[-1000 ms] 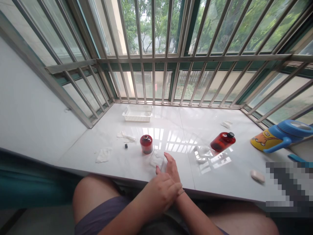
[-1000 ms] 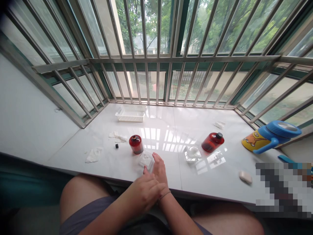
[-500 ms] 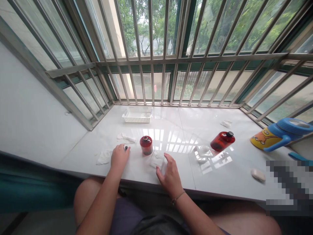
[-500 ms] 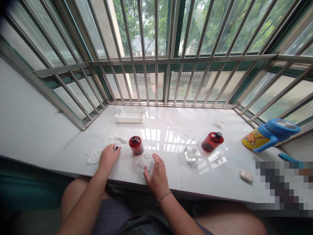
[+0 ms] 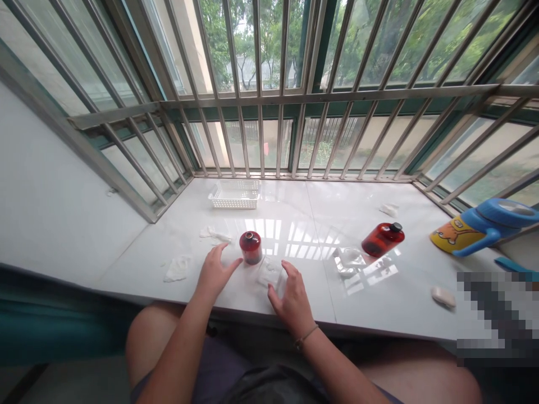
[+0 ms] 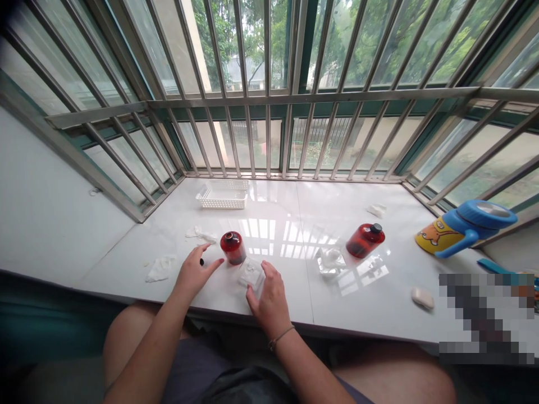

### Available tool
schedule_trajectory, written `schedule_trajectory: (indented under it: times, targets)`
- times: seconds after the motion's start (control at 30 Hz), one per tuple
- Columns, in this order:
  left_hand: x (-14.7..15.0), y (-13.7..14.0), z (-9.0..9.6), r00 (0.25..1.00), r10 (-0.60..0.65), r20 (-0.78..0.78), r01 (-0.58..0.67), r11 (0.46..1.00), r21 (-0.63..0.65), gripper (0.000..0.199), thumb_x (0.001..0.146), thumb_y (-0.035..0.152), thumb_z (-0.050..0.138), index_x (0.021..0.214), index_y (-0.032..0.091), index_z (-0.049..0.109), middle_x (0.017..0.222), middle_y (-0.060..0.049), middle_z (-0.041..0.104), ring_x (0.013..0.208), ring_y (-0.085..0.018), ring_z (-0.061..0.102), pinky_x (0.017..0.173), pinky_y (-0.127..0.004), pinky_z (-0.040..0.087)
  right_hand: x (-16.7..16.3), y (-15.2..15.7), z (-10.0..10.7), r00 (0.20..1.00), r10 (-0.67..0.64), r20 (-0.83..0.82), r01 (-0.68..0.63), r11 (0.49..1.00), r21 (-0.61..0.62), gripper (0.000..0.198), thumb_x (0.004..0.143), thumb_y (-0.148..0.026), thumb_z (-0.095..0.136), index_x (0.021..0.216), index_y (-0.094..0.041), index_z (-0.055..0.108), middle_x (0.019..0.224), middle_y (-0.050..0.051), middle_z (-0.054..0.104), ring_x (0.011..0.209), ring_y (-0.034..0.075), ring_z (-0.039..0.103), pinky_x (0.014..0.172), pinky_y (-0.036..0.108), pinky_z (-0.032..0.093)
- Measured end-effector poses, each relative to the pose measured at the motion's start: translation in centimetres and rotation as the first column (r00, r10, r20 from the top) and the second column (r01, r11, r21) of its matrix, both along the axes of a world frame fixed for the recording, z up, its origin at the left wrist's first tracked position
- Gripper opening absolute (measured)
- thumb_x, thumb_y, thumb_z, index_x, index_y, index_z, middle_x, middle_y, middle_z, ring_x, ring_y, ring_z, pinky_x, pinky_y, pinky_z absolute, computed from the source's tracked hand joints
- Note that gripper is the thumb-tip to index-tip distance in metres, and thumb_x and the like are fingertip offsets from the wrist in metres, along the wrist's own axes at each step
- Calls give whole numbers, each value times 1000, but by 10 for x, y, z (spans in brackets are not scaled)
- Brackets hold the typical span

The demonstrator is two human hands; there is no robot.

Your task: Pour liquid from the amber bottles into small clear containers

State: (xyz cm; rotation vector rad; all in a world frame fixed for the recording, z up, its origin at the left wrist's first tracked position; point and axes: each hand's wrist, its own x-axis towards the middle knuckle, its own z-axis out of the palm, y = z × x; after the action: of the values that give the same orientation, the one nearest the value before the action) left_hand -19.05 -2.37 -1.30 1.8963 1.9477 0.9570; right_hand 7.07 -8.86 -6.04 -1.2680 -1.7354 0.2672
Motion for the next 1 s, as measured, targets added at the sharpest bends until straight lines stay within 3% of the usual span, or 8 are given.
schedule_trajectory:
  times: [0.13,0.23,0.33,0.47,0.63,0.8,0.9,1.0]
  targets:
    - [32,5,14,964,-67,256,89,993,-78,87,78,46,92,152,24,53,156,-15,63,146,-35,59,122,-49,48,0,0,-1,1000,1,-4,-1,1000,3,69,99,-27,66,161,-23,35,150,18,57,139,36,58,114,64,55]
    - [53,15,18,927,-75,366,118,988,-96,86,75,41,96,148,24,56,145,-14,70,136,-33,67,114,-46,55,-1,0,-1,1000,-4,0,4,1000,9,69,99,-27,65,161,-22,35,150,19,57,139,35,58,115,64,55]
    - [62,22,19,919,-36,393,86,990,-109,74,75,40,95,138,22,61,128,-12,78,118,-32,76,104,-45,59,-2,0,-1,1000,-10,7,10,1000,17,68,100,-26,65,161,-22,35,150,19,57,140,35,58,115,63,55]
    - [60,19,27,926,-11,378,28,999,-40,72,73,42,96,134,23,63,125,-11,79,115,-31,76,104,-45,59,-1,0,1,1000,-1,-1,1,1000,21,70,99,-26,66,162,-23,34,153,19,56,142,35,57,116,64,54]
    - [56,-12,67,929,-28,370,5,998,63,71,74,46,96,134,25,64,126,-8,78,113,-30,77,104,-45,60,1,-1,7,1000,8,-13,-7,999,39,77,98,-31,71,163,-22,32,166,23,43,155,39,45,120,69,48]
    - [72,-59,110,929,-193,316,176,981,80,70,74,42,97,134,29,63,126,-4,77,114,-27,76,102,-42,62,7,-14,21,994,12,-109,0,994,109,80,97,-36,77,162,-26,31,169,23,37,157,42,42,121,75,44]
    - [94,-86,111,897,-332,293,323,943,78,74,72,37,99,135,31,61,131,-5,75,119,-28,74,105,-42,62,12,-32,36,982,71,-174,-47,990,135,83,96,-34,75,165,-25,29,168,22,39,157,41,42,121,72,46]
    - [121,-108,95,852,-417,315,420,905,64,79,71,35,100,137,30,58,132,-8,74,118,-30,74,103,-45,65,20,-54,48,967,110,-229,-86,990,112,84,96,-36,74,166,-25,30,160,22,48,148,40,54,115,65,55]
